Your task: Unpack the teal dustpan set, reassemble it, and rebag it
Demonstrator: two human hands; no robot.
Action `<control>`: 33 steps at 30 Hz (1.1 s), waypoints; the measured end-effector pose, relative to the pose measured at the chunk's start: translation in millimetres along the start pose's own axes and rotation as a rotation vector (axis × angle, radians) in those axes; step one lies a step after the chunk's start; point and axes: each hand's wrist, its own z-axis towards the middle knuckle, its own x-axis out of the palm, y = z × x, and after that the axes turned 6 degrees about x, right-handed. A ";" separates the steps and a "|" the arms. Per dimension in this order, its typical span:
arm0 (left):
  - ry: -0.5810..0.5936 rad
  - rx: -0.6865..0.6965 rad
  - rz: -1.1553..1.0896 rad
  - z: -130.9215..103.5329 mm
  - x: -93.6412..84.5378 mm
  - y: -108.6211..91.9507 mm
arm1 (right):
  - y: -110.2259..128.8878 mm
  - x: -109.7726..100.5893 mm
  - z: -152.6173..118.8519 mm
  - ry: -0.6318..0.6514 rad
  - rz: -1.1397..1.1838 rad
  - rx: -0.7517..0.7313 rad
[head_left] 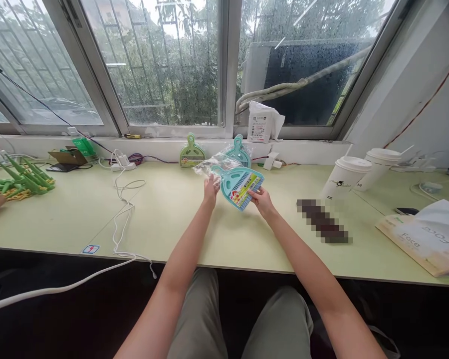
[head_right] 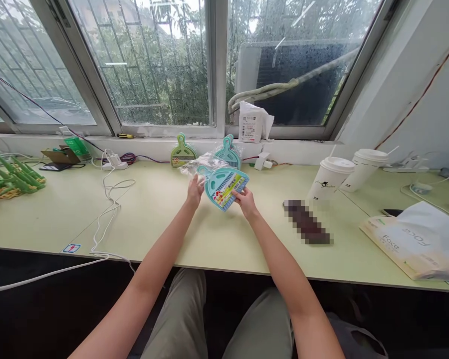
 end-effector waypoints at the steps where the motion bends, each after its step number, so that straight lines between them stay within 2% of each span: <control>1: 0.003 -0.007 -0.001 -0.9 1.8 2.9 | -0.8 0.8 -0.2 0.014 -0.009 -0.001; 4: 0.046 -0.026 -0.002 -7.8 8.6 12.8 | -4.7 2.2 0.7 -0.021 0.009 -0.041; 10: 0.348 -0.115 0.000 -22.2 19.1 25.7 | -4.6 -2.3 7.1 -0.250 0.071 -0.107; 12: 0.409 -0.121 0.011 -24.6 20.4 26.7 | -1.3 -4.2 8.5 -0.299 0.060 -0.115; 14: 0.417 -0.102 0.013 -25.6 20.7 25.9 | 2.0 -4.7 8.8 -0.302 0.030 -0.143; 19: 0.364 -0.099 -0.021 -24.7 19.5 18.2 | 6.9 0.0 5.8 -0.207 -0.075 -0.189; 25: 0.312 -0.105 -0.045 -24.6 20.2 11.3 | 15.5 6.8 -0.1 -0.168 -0.062 -0.207; 29: 0.326 -0.115 -0.043 -26.0 20.3 10.8 | 21.5 10.7 -5.2 -0.102 -0.010 -0.170; 33: 0.369 -0.139 -0.052 -31.2 22.2 10.1 | 23.6 17.1 -9.9 -0.137 0.036 -0.187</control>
